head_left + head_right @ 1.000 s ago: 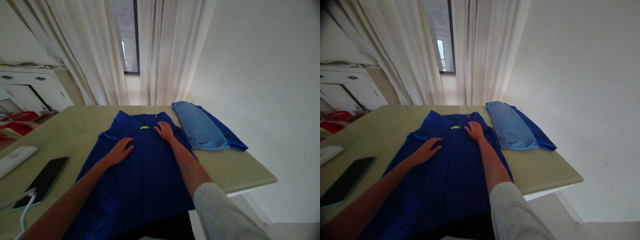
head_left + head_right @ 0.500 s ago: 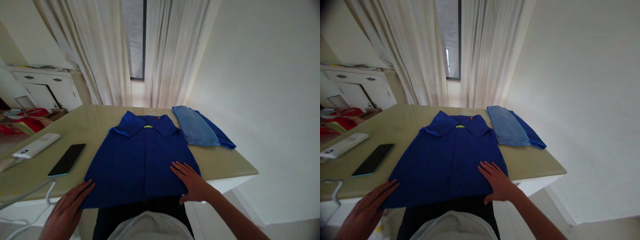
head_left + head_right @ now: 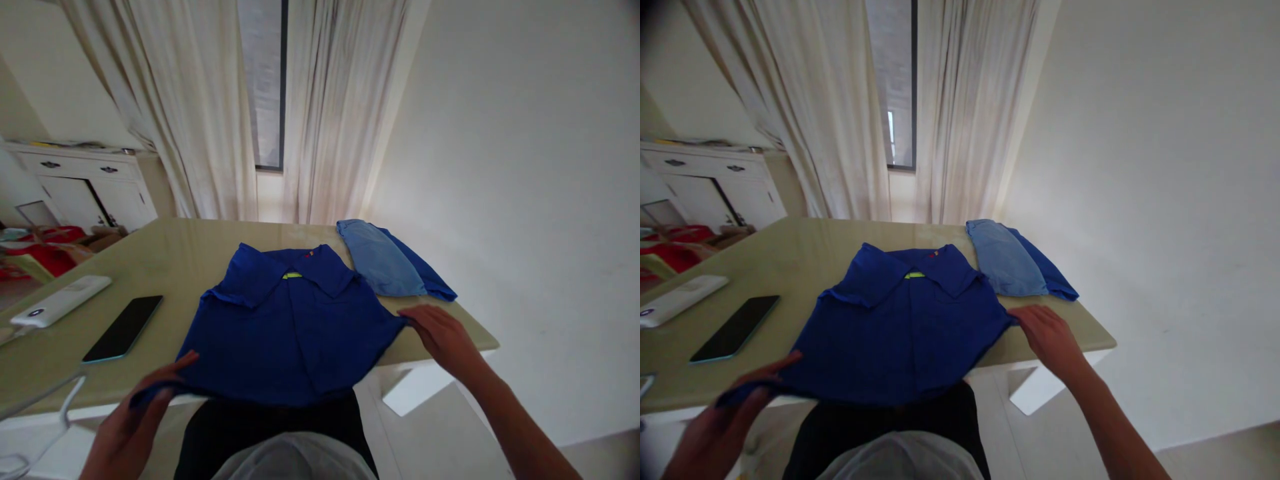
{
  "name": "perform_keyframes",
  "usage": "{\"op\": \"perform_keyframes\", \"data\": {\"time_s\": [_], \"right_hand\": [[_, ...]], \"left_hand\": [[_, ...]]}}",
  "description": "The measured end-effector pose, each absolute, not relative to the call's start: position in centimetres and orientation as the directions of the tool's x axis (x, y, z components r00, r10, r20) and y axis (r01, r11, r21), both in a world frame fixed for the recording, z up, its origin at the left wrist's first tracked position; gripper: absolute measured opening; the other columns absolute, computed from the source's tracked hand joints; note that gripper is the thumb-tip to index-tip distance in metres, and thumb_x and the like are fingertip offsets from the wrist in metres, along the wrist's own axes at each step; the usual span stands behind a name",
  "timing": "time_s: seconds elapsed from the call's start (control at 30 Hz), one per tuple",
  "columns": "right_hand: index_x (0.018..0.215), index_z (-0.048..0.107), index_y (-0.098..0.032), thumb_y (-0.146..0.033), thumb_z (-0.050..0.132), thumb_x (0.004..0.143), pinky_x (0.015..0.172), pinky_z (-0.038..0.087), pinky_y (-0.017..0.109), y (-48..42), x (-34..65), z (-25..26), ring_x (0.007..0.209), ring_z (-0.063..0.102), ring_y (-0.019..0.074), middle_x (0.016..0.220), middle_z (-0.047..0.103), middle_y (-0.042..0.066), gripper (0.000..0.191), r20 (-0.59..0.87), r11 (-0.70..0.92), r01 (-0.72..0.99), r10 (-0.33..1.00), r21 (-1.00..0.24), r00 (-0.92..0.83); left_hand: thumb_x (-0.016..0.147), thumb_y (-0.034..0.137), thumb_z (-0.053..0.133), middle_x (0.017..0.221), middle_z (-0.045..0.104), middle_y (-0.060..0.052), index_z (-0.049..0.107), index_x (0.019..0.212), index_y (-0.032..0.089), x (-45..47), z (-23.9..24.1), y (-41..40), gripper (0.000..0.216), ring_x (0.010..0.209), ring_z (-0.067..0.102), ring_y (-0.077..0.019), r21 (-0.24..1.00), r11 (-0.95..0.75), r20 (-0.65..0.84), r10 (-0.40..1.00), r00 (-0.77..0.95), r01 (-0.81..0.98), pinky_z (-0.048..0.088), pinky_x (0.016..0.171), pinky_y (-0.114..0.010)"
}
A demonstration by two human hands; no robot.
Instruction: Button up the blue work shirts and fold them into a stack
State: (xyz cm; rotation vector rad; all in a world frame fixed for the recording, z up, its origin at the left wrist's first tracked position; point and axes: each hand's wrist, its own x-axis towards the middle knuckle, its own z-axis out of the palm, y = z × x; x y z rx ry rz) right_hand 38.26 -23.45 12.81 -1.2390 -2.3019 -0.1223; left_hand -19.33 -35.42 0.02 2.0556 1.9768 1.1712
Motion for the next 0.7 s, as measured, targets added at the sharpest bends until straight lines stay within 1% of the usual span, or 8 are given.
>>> {"op": "perform_keyframes", "data": {"time_s": [0.07, 0.13, 0.23, 0.3, 0.37, 0.43, 0.53, 0.7], "right_hand": [[0.120, 0.074, -0.036, -0.039, 0.045, 0.104, 0.097, 0.056, 0.051, -18.2, 36.2, 16.1, 0.101, 0.071, 0.0300, 0.106, 0.075, 0.009, 0.033, 0.524, 0.567, 0.819, 0.724, -0.084, -0.448], [0.117, 0.074, -0.027, -0.038, 0.045, 0.106, 0.101, 0.051, 0.048, -12.0, 33.4, 18.9, 0.109, 0.067, 0.0296, 0.112, 0.074, 0.011, 0.033, 0.539, 0.567, 0.823, 0.702, -0.029, -0.465], [0.116, 0.070, -0.017, -0.035, 0.049, 0.106, 0.105, 0.045, 0.041, -3.4, 29.1, 20.7, 0.112, 0.064, 0.0252, 0.117, 0.071, 0.015, 0.029, 0.600, 0.411, 0.895, 0.764, -0.171, -0.236], [0.123, 0.064, -0.012, -0.034, 0.043, 0.108, 0.106, 0.042, 0.038, 0.1, 27.2, 19.7, 0.115, 0.063, 0.0220, 0.124, 0.066, 0.018, 0.034, 0.612, 0.270, 0.916, 0.790, -0.298, -0.034], [0.129, 0.059, -0.008, -0.035, 0.047, 0.106, 0.102, 0.044, 0.040, 1.3, 26.4, 16.8, 0.115, 0.064, 0.0247, 0.126, 0.064, 0.024, 0.037, 0.578, 0.174, 0.918, 0.813, -0.356, 0.070], [0.127, 0.060, -0.006, -0.038, 0.059, 0.101, 0.096, 0.048, 0.042, 0.6, 26.7, 12.8, 0.111, 0.067, 0.0301, 0.121, 0.066, 0.027, 0.041, 0.486, 0.085, 0.923, 0.866, -0.374, 0.117], [0.126, 0.062, -0.010, -0.049, 0.055, 0.101, 0.097, 0.049, 0.045, -2.1, 27.8, 6.9, 0.114, 0.067, 0.0345, 0.119, 0.070, 0.025, 0.046, 0.269, -0.042, 0.929, 0.952, -0.367, 0.149], [0.140, 0.052, -0.011, -0.054, 0.059, 0.097, 0.100, 0.048, 0.041, -5.1, 28.9, 3.7, 0.118, 0.067, 0.0328, 0.124, 0.070, 0.019, 0.061, 0.133, -0.104, 0.843, 0.970, -0.527, 0.203]], "left_hand": [[0.091, 0.056, 0.050, 0.124, 0.074, 0.015, 0.064, 0.127, 0.053, -17.7, 4.3, -31.1, 0.039, 0.109, 0.074, -0.0281, 0.799, -0.105, 0.355, 0.877, -0.325, 0.591, 0.063, 0.096, -0.051], [0.087, 0.063, 0.057, 0.099, 0.080, 0.000, 0.074, 0.108, 0.028, -17.2, 8.2, -25.2, 0.045, 0.093, 0.076, -0.0309, 0.891, -0.040, 0.304, 0.794, -0.527, 0.453, 0.065, 0.089, -0.052], [0.096, 0.048, 0.051, 0.123, 0.073, -0.012, 0.063, 0.123, 0.010, -18.3, 12.0, -16.0, 0.048, 0.109, 0.072, -0.0267, 0.923, -0.116, 0.344, 0.679, -0.649, 0.368, 0.061, 0.097, -0.047], [0.094, 0.038, 0.059, 0.156, 0.050, -0.018, 0.042, 0.146, 0.009, -19.7, 12.4, -11.9, 0.062, 0.133, 0.058, -0.0268, 0.927, -0.116, 0.337, 0.677, -0.654, 0.357, 0.058, 0.100, -0.040], [0.092, 0.034, 0.063, 0.164, 0.035, -0.022, 0.028, 0.153, 0.011, -21.4, 10.8, -10.3, 0.074, 0.138, 0.053, -0.0273, 0.930, -0.033, 0.272, 0.730, -0.627, 0.365, 0.059, 0.097, -0.037], [0.090, 0.035, 0.064, 0.152, 0.050, -0.025, 0.035, 0.149, 0.009, -23.2, 7.7, -11.2, 0.071, 0.122, 0.064, -0.0292, 0.914, 0.068, 0.186, 0.807, -0.561, 0.400, 0.061, 0.090, -0.041], [0.089, 0.054, 0.056, 0.117, 0.072, -0.022, 0.051, 0.133, 0.009, -25.0, 2.3, -14.7, 0.064, 0.101, 0.073, -0.0334, 0.757, 0.267, 0.028, 0.899, -0.438, 0.596, 0.060, 0.091, -0.050], [0.073, 0.062, 0.061, 0.107, 0.075, -0.016, 0.060, 0.119, 0.016, -23.3, -0.2, -18.4, 0.065, 0.104, 0.073, -0.0362, 0.731, 0.222, 0.100, 0.900, -0.424, 0.645, 0.058, 0.095, -0.049]]}}
